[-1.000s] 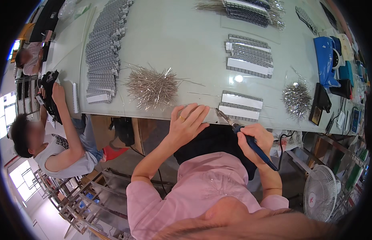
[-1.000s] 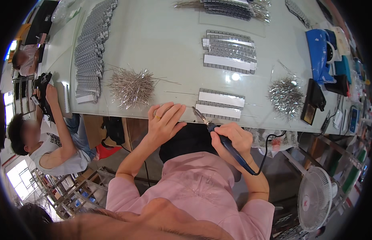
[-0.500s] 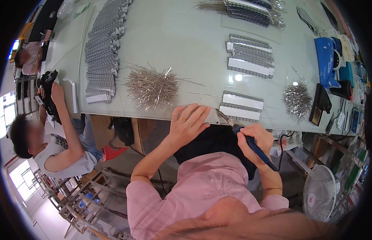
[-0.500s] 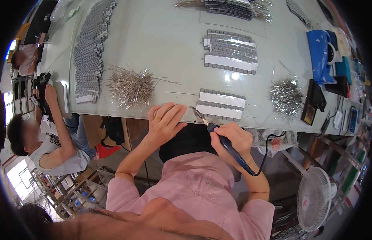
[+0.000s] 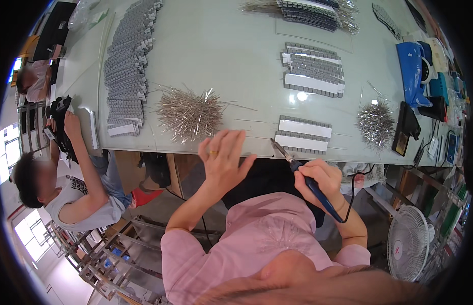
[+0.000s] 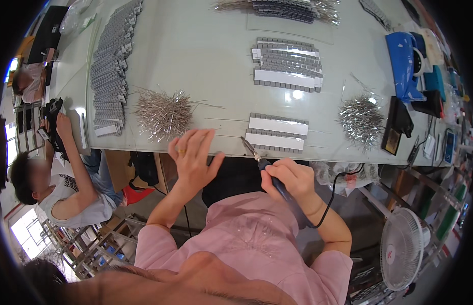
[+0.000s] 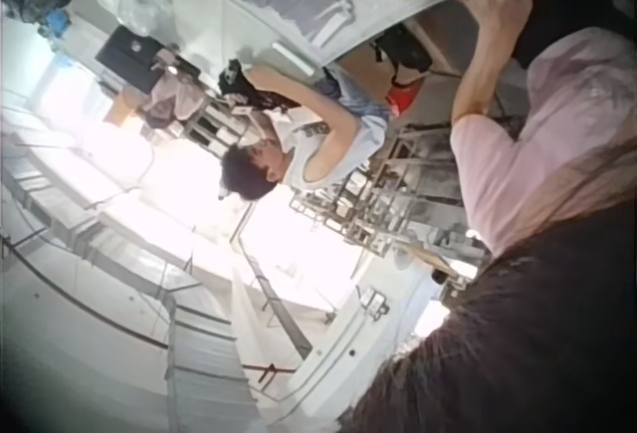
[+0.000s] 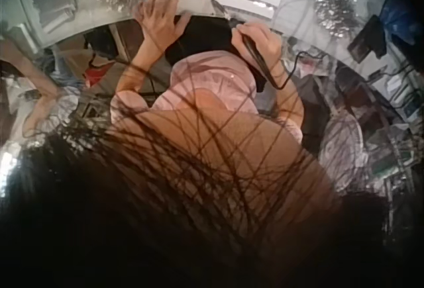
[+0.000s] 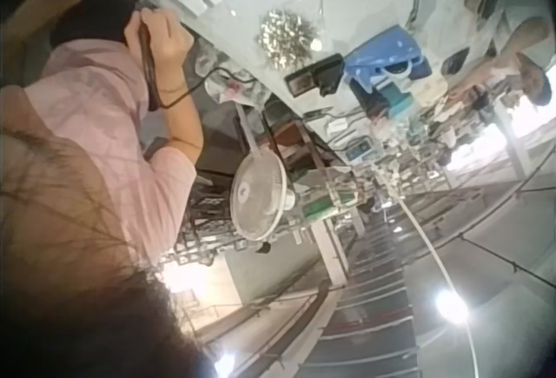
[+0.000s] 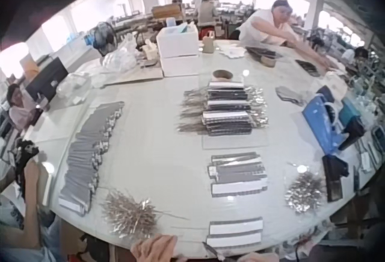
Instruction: Soldering small wires onto metal electronic components at a factory workbench.
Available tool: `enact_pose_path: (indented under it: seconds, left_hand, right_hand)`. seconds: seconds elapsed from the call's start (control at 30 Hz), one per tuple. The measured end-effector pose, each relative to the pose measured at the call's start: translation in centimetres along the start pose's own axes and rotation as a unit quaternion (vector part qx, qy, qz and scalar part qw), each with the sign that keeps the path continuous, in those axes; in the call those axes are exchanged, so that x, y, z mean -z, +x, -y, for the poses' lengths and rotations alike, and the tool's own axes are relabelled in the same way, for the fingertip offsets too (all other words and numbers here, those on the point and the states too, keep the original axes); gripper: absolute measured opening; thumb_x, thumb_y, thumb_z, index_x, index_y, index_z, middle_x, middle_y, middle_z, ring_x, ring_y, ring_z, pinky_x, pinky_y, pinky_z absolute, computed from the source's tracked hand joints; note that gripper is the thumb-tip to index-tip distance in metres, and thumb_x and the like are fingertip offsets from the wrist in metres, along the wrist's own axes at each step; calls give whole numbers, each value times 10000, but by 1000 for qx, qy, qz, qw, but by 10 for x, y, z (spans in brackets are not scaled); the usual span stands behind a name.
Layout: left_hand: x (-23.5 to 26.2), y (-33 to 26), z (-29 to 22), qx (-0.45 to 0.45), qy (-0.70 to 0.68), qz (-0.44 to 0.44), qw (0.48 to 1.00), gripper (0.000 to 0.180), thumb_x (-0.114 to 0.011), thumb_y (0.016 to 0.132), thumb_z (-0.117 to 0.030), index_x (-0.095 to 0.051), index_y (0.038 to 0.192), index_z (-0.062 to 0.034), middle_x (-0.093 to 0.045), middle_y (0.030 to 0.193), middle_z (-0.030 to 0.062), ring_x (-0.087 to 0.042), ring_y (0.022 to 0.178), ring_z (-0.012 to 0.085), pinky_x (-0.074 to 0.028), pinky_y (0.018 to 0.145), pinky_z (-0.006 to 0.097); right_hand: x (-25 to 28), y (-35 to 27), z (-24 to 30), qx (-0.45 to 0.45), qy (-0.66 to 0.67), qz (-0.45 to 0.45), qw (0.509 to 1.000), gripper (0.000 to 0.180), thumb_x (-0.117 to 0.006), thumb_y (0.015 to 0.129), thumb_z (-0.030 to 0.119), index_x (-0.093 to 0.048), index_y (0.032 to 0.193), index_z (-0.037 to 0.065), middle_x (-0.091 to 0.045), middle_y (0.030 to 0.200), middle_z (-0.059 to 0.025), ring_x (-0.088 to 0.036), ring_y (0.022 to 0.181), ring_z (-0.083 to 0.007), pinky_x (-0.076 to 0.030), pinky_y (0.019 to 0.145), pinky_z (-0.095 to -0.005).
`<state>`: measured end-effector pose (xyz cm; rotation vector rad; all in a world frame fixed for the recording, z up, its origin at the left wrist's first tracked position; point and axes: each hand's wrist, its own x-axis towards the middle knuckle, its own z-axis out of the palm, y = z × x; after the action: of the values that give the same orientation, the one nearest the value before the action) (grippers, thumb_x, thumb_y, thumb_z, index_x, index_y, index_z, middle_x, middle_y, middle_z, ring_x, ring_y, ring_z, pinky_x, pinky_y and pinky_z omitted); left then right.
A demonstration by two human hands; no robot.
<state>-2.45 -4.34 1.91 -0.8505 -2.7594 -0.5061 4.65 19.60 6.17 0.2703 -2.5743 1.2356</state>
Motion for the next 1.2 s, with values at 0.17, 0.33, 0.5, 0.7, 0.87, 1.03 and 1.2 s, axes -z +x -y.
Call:
enact_pose_path:
  seconds: [0.17, 0.33, 0.5, 0.7, 0.87, 1.03, 1.2]
  left_hand:
    - [8, -15, 7, -23, 4, -78, 997, 421, -736, 793, -330, -682, 1151, -115, -605, 1160, 25, -550, 1113, 212, -294, 990, 443]
    - [2, -18, -27, -110, -93, -61, 988, 358, -731, 794, -290, -698, 1119, -141, -613, 1141, 5, -570, 1074, 168, -354, 945, 405]
    - [-24, -6, -61, -141, -139, -11, 980, 461, -749, 762, -291, -672, 1187, -130, -598, 1259, 37, -550, 1164, 199, -324, 1016, 440]
    - [-43, 23, -73, -155, -71, 21, 985, 574, -756, 762, -329, -618, 1267, -90, -519, 1408, 67, -443, 1337, 248, -344, 1037, 481]
    - [-53, 24, -69, -197, -42, 14, 979, 507, -752, 774, -302, -642, 1223, -95, -558, 1366, 53, -471, 1321, 240, -354, 1033, 483]
    - [-59, 20, -68, -268, -79, -58, 958, 284, -659, 841, -178, -681, 1107, -81, -654, 1181, 47, -606, 1156, 198, -388, 1026, 454]
    - [-34, 33, -68, -251, -75, -36, 964, 269, -668, 812, -101, -703, 1079, -113, -676, 1105, 22, -643, 1068, 174, -369, 1052, 454]
  right_hand:
    - [-1, -7, -18, -44, 75, -34, 996, 154, -733, 738, -36, -630, 839, 19, -649, 728, -112, -645, 603, -196, -497, 538, -282]
    - [5, -36, -37, -153, 315, -189, 917, 142, -603, 901, -1, -553, 1032, -23, -563, 947, -115, -642, 766, -192, -605, 681, -324]
    - [19, -45, -46, -155, 292, -221, 917, 132, -592, 920, 19, -526, 1026, -25, -558, 938, -104, -635, 767, -175, -605, 684, -316]
    - [23, -62, -54, -175, 251, -252, 918, 118, -580, 926, 6, -532, 1029, -24, -568, 942, -93, -640, 734, -169, -601, 677, -307]
    - [28, -66, -57, -178, 251, -276, 911, 107, -574, 927, 1, -535, 1024, -22, -579, 938, -94, -650, 733, -172, -600, 675, -307]
    - [35, -70, -59, -189, 235, -305, 904, 101, -579, 929, 15, -538, 1015, -20, -586, 915, -93, -655, 718, -172, -590, 666, -292]
    - [51, -70, -65, -178, 187, -359, 897, 105, -578, 943, 58, -535, 1008, -12, -591, 886, -93, -652, 676, -177, -556, 641, -283]
